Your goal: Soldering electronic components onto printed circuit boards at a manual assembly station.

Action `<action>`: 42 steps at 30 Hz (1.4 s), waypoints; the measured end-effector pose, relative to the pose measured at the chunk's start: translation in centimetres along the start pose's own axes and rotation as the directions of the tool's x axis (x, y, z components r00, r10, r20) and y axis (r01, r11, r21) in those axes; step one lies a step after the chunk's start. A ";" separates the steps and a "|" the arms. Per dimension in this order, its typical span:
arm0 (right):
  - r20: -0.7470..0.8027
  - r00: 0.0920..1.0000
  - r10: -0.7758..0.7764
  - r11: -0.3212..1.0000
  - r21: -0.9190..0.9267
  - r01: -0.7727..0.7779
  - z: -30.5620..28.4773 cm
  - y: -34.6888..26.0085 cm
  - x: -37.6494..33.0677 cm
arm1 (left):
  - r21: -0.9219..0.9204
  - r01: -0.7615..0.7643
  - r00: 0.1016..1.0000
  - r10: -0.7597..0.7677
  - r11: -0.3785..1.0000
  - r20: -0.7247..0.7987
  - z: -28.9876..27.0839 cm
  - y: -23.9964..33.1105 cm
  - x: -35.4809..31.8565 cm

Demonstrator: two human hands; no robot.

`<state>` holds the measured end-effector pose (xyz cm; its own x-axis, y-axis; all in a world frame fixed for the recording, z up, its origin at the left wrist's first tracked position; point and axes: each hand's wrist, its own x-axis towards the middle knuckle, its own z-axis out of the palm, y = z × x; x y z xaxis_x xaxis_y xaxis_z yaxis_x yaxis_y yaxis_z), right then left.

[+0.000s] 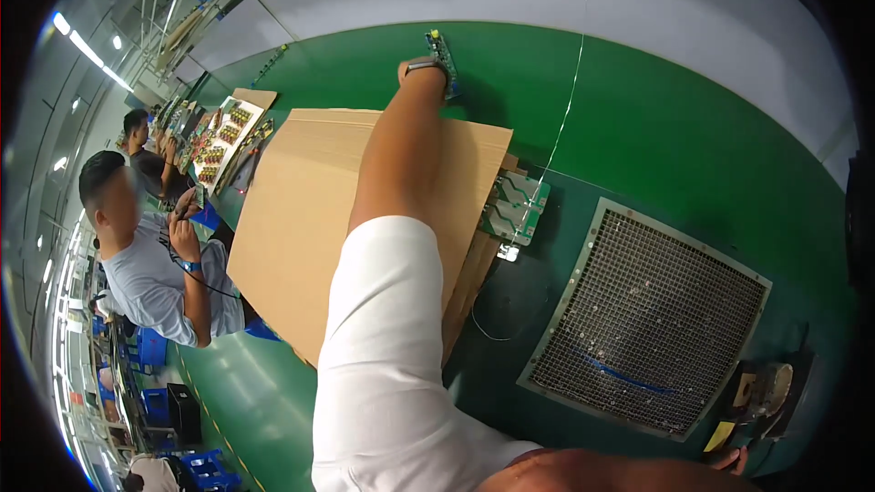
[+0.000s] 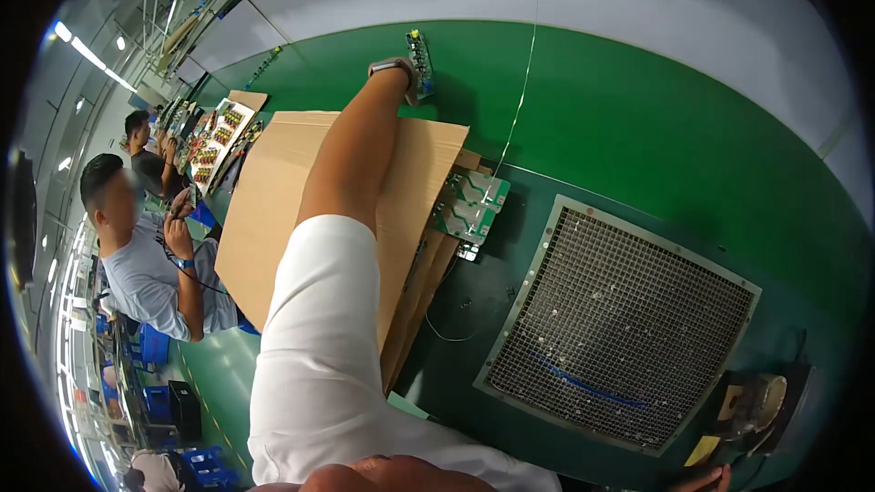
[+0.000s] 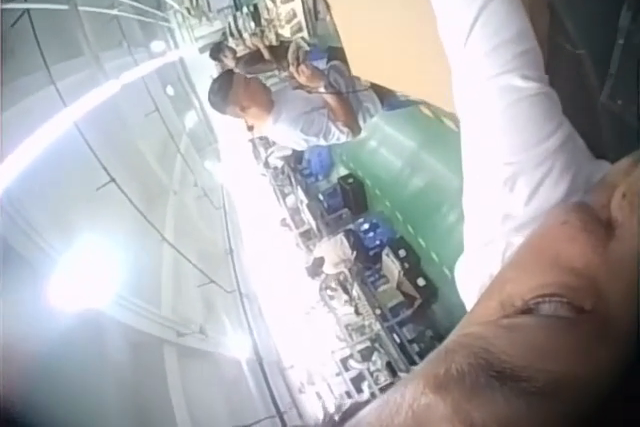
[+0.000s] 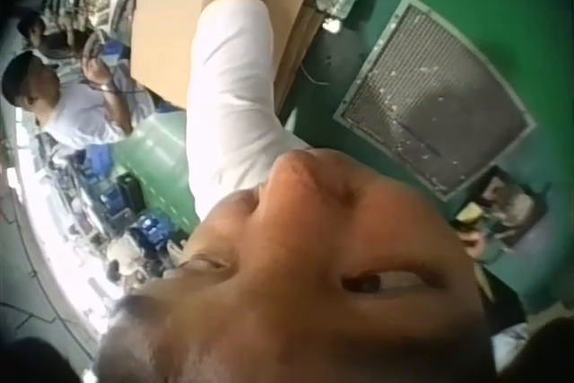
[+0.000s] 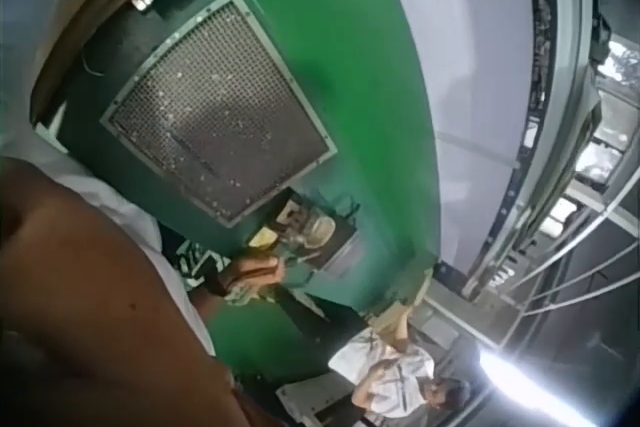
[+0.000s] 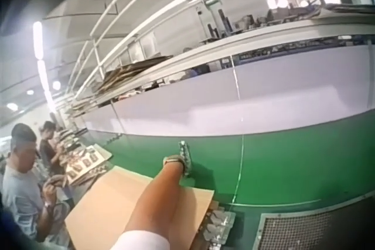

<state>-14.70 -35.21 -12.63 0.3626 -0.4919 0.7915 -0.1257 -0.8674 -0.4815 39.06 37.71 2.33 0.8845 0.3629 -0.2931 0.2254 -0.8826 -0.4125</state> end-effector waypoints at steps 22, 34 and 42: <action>0.208 0.889 0.407 0.872 0.201 -0.446 -2.4 -6.8 0.7 | -0.323 -0.283 0.768 0.012 0.903 -0.641 13.5 2.5 -49.6; 0.228 0.930 0.289 0.815 0.450 -0.364 -2.2 -7.3 0.6 | -0.342 -0.470 0.637 0.045 0.814 -0.769 14.3 1.5 -48.6; 0.210 0.941 0.265 0.822 0.460 -0.334 -2.2 -8.1 1.3 | -0.141 -0.224 0.482 -0.016 0.964 -0.876 6.8 -2.8 -51.5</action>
<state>-15.20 -29.00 -6.89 0.5016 -0.6772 0.5383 0.2005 -0.5142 -0.8339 -9.95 23.55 12.74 0.7805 -0.0730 0.6208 0.0763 -0.9746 -0.2106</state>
